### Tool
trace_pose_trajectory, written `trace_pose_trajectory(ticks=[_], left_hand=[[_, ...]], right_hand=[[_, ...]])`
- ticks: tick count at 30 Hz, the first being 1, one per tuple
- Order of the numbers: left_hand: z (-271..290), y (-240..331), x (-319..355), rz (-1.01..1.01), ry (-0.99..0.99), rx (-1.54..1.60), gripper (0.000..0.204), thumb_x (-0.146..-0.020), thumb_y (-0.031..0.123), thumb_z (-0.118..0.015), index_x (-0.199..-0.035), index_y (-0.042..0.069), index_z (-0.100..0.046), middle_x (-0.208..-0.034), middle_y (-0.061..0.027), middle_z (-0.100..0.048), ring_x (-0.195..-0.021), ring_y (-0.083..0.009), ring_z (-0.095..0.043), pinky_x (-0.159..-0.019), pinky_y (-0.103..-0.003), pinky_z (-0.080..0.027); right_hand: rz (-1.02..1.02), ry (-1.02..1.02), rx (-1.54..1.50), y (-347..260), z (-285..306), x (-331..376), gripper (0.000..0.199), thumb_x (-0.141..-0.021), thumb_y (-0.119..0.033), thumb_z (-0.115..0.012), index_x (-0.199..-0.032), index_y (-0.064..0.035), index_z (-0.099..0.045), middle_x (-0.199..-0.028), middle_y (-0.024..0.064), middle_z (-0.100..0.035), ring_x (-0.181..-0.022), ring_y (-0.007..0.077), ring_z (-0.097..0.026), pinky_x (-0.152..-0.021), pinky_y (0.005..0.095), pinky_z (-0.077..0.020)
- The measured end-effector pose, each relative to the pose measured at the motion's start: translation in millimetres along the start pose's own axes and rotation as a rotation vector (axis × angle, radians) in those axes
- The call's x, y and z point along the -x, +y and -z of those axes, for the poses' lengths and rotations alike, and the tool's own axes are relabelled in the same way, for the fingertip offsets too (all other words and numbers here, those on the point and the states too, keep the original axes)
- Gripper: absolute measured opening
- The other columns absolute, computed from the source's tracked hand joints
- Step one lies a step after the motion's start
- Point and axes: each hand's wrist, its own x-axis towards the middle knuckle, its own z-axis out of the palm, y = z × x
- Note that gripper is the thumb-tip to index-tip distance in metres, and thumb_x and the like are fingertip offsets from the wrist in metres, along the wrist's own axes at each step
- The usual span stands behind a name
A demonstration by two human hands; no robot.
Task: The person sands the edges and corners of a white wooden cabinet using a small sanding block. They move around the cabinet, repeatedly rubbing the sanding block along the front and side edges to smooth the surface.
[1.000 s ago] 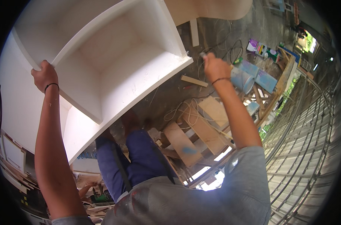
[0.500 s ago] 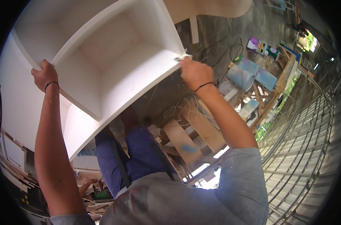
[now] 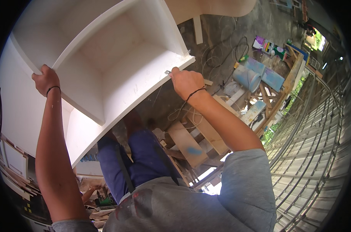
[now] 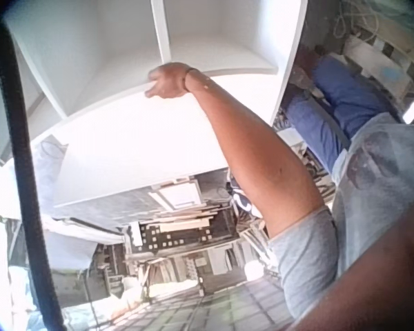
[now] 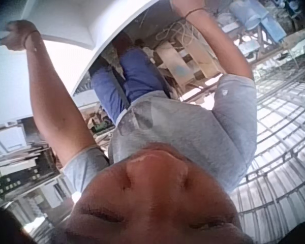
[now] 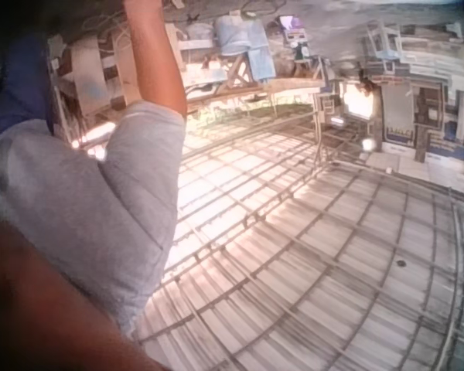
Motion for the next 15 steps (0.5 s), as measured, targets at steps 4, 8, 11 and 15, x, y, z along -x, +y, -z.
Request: trace_pose_trajectory(ticks=[4,8,11,15], left_hand=[[-2.8,-3.4,0.5,-0.020,0.012,-0.022,0.061,-0.082,0.035,-0.044,-0.128,-0.005,-0.046,-0.107,-0.0211,-0.066,-0.101,-0.0367,-0.063,-0.089,-0.042,-0.049],[-2.4,1.1,1.3,0.001,-0.004,-0.020,0.062,-0.082,0.035,-0.044,-0.129,-0.005,-0.045,-0.106,-0.0212,-0.066,-0.101,-0.0370,-0.063,-0.089,-0.043,-0.049],[-3.1,-5.5,-1.8,-0.008,0.023,-0.038,0.063,-0.081,0.035,-0.044,-0.130,-0.005,-0.045,-0.105,-0.0207,-0.066,-0.100,-0.0371,-0.063,-0.089,-0.043,-0.048],[-1.6,-0.2,2.0,-0.014,0.008,-0.002,0.063,-0.081,0.035,-0.044,-0.129,-0.006,-0.045,-0.105,-0.0216,-0.066,-0.101,-0.0374,-0.063,-0.089,-0.043,-0.049]], right_hand=[[-0.162,0.186,0.106,72.1,-3.4,-21.2,0.029,-0.096,-0.035,-0.045,-0.093,-0.0084,-0.057,-0.071,0.0206,-0.065,-0.068,0.0415,-0.064,-0.059,0.0520,-0.0499],[-0.193,0.174,0.073,74.9,-0.5,-17.4,0.029,-0.097,-0.034,-0.044,-0.093,-0.0082,-0.056,-0.072,0.0208,-0.065,-0.069,0.0417,-0.064,-0.061,0.0525,-0.0497],[-0.032,0.038,0.003,3.1,4.8,0.9,0.029,-0.096,-0.035,-0.044,-0.093,-0.0081,-0.055,-0.071,0.0213,-0.065,-0.068,0.0416,-0.064,-0.061,0.0526,-0.0500],[-0.145,0.088,0.138,51.7,-1.5,-17.2,0.031,-0.096,-0.035,-0.044,-0.093,-0.0071,-0.056,-0.073,0.0200,-0.066,-0.070,0.0407,-0.065,-0.062,0.0515,-0.0507]])
